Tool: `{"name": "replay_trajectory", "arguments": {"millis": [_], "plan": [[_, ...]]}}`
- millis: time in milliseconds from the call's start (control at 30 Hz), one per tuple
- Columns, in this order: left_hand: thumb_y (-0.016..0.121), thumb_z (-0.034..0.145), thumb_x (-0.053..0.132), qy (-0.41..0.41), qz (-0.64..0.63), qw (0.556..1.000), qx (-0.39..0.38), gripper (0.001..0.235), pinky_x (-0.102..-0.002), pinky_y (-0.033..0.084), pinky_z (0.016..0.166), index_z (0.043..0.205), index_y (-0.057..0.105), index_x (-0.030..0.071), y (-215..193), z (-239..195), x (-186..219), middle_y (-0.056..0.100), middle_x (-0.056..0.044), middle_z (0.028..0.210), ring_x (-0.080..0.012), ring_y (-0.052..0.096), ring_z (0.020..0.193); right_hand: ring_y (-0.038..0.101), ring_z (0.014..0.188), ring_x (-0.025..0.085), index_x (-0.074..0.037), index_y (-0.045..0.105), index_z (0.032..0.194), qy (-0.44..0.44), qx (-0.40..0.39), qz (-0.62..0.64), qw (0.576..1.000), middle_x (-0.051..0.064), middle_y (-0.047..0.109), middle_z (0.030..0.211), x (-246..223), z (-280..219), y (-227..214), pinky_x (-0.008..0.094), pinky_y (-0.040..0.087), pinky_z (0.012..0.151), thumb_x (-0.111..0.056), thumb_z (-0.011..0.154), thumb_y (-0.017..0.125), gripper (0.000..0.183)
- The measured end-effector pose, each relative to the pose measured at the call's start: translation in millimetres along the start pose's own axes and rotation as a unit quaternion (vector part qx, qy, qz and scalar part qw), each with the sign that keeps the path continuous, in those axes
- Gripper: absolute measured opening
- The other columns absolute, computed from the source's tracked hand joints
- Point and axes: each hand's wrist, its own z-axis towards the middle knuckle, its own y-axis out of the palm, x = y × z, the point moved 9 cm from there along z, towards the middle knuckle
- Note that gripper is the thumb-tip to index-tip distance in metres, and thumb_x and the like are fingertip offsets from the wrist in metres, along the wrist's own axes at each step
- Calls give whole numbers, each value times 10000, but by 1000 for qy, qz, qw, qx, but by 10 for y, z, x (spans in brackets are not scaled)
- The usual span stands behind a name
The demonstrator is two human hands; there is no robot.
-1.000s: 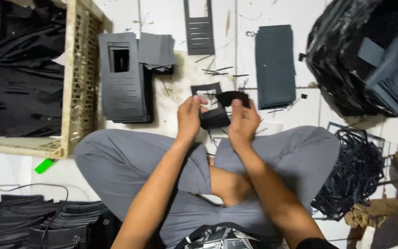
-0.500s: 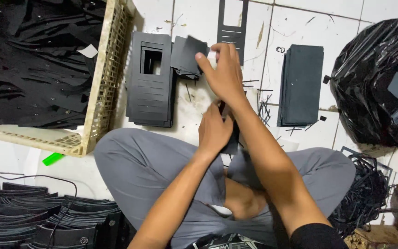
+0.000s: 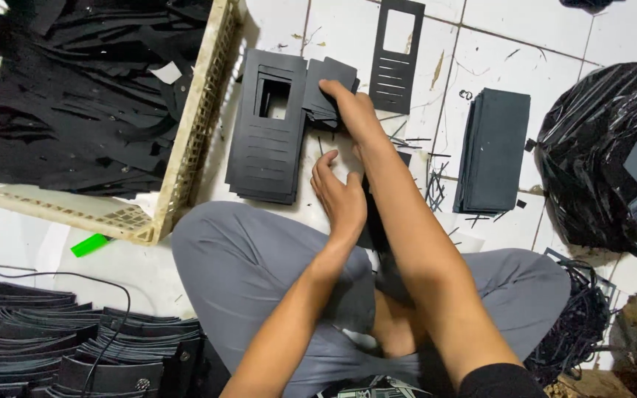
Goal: The person sits on the floor sorting and trimming die-cut black foam pieces, bending and flexing each piece to separate and remove leftover cutout strips, then stacking the finished pieces with other completed stacks. They occasionally gather loose scrap strips aside while working through the pile one piece at a time.
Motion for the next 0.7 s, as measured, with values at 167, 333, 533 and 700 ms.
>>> {"name": "replay_trajectory", "arguments": {"millis": [167, 333, 533, 700], "plan": [[575, 756, 81, -17, -54, 998, 27, 570, -510, 344, 1111, 1324, 534, 60, -42, 30, -88, 521, -189, 1279, -417, 502, 1238, 456, 1368, 414, 45, 499, 1437, 1, 30, 10, 1000, 247, 528, 1414, -180, -228, 20, 546, 400, 1074, -627, 635, 839, 1100], [617, 761, 81, -23, -117, 992, 39, 623, -500, 332, 1148, 1371, 499, 33, -26, 85, -92, 494, -227, 1321, -410, 496, 1280, 580, 1137, 331, 138, 530, 1347, -4, 45, 94, 995, 259, 557, 1232, -182, -247, -152, 511, 524, 899, -473, 622, 877, 1010], [632, 765, 79, -35, -132, 990, 38, 649, -491, 330, 1166, 1398, 498, 36, -9, 123, -145, 478, -217, 1386, -386, 486, 1324, 542, 1227, 407, 130, 387, 1421, 9, 2, 154, 988, 284, 491, 1285, -53, -17, -144, 693, 308, 1074, -406, 663, 950, 1086], [640, 762, 65, -17, -141, 989, 38, 727, -504, 303, 1207, 1461, 456, -17, 26, 232, -205, 415, -275, 1478, -439, 413, 1416, 617, 1116, 388, 150, 443, 1373, 1, -1, 188, 982, 277, 580, 1208, -17, 54, -138, 628, 496, 910, -359, 643, 970, 1034]]}}
